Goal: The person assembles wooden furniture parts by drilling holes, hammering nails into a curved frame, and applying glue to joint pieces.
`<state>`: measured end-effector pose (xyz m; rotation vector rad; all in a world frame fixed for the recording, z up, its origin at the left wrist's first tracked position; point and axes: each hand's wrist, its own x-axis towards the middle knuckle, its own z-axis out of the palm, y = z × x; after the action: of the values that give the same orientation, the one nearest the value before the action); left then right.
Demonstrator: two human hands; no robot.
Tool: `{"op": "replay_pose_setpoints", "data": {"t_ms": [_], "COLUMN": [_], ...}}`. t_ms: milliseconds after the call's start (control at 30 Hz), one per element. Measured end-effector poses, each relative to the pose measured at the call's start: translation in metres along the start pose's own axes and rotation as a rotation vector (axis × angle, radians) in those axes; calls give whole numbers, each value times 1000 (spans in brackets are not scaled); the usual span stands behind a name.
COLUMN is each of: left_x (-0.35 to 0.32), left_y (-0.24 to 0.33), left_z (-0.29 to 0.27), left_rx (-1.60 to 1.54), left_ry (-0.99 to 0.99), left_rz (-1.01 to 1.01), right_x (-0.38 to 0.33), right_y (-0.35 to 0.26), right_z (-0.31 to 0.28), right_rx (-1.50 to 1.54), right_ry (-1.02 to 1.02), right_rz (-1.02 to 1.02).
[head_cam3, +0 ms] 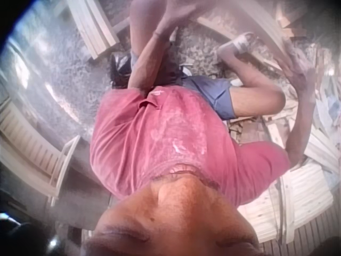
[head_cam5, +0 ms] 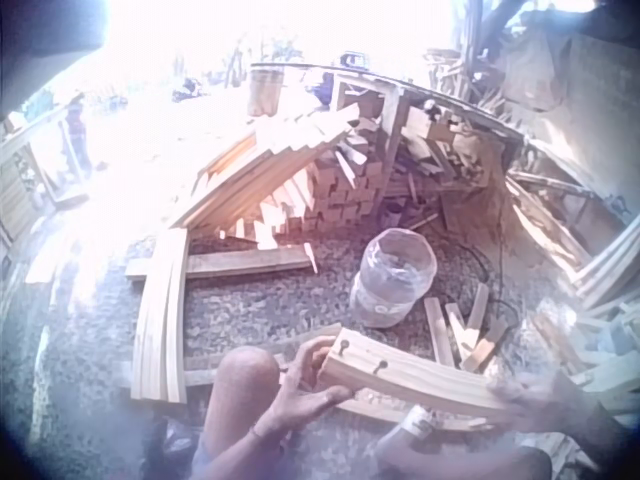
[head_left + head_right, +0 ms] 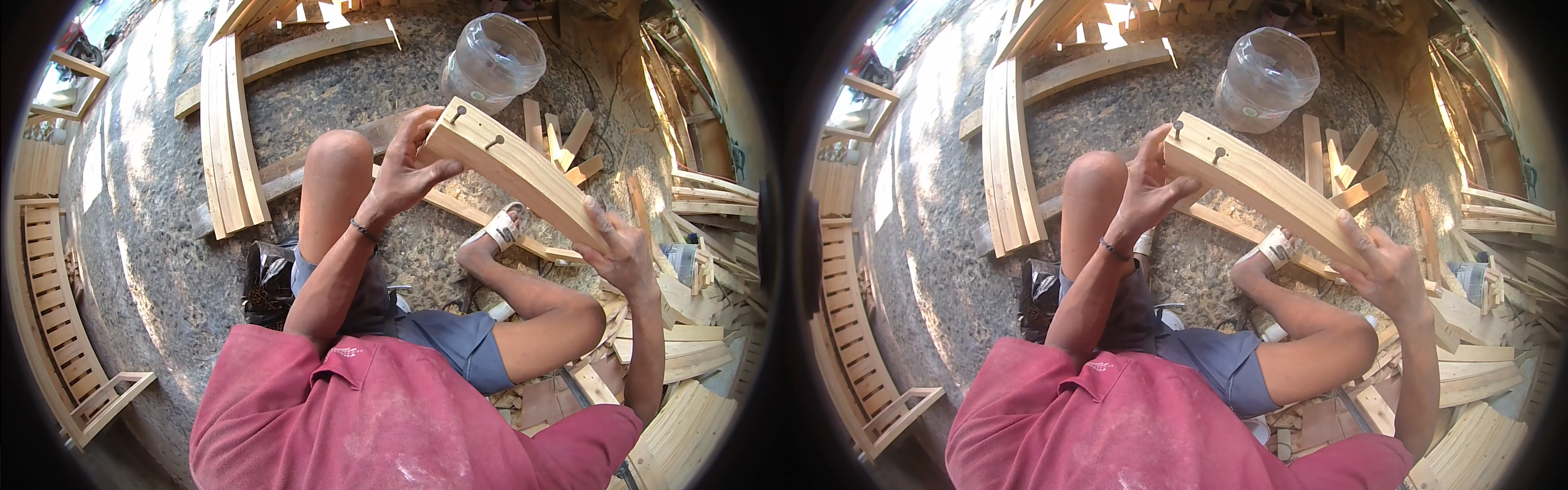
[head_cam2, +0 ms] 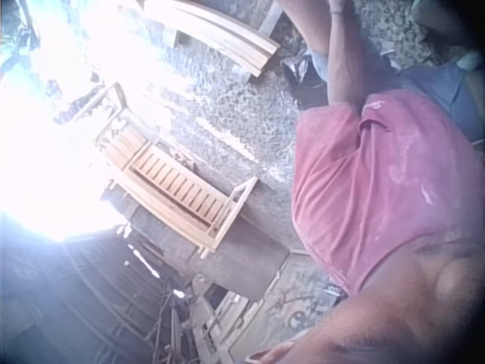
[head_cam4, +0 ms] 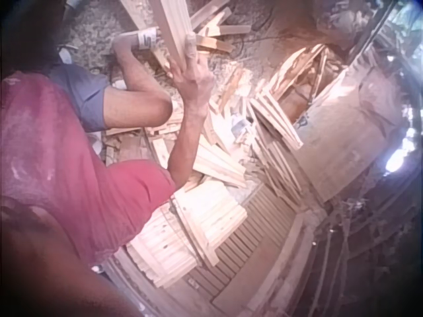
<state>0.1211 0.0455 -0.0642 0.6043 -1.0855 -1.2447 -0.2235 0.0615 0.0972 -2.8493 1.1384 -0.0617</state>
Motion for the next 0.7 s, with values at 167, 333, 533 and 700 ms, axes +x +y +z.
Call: {"op": "replay_pose_setpoints", "data": {"t_ms": [167, 333, 533, 700], "left_x": [4, 6, 6, 7], "left_y": [-4, -10, -12, -8], "left_z": [2, 3, 0, -1], "left_rx": [-36, -8, 41, -43], "left_ry": [50, 56, 47, 26], "left_rz": [7, 66, 44, -11], "right_x": [2, 2, 2, 3], "right_y": [-1, 0, -1, 1], "right_z": [-1, -2, -4, -4], "right_rx": [-15, -17, -17, -21], "right_ry": [-7, 0, -13, 1], "right_rz": [3, -2, 6, -10]}}
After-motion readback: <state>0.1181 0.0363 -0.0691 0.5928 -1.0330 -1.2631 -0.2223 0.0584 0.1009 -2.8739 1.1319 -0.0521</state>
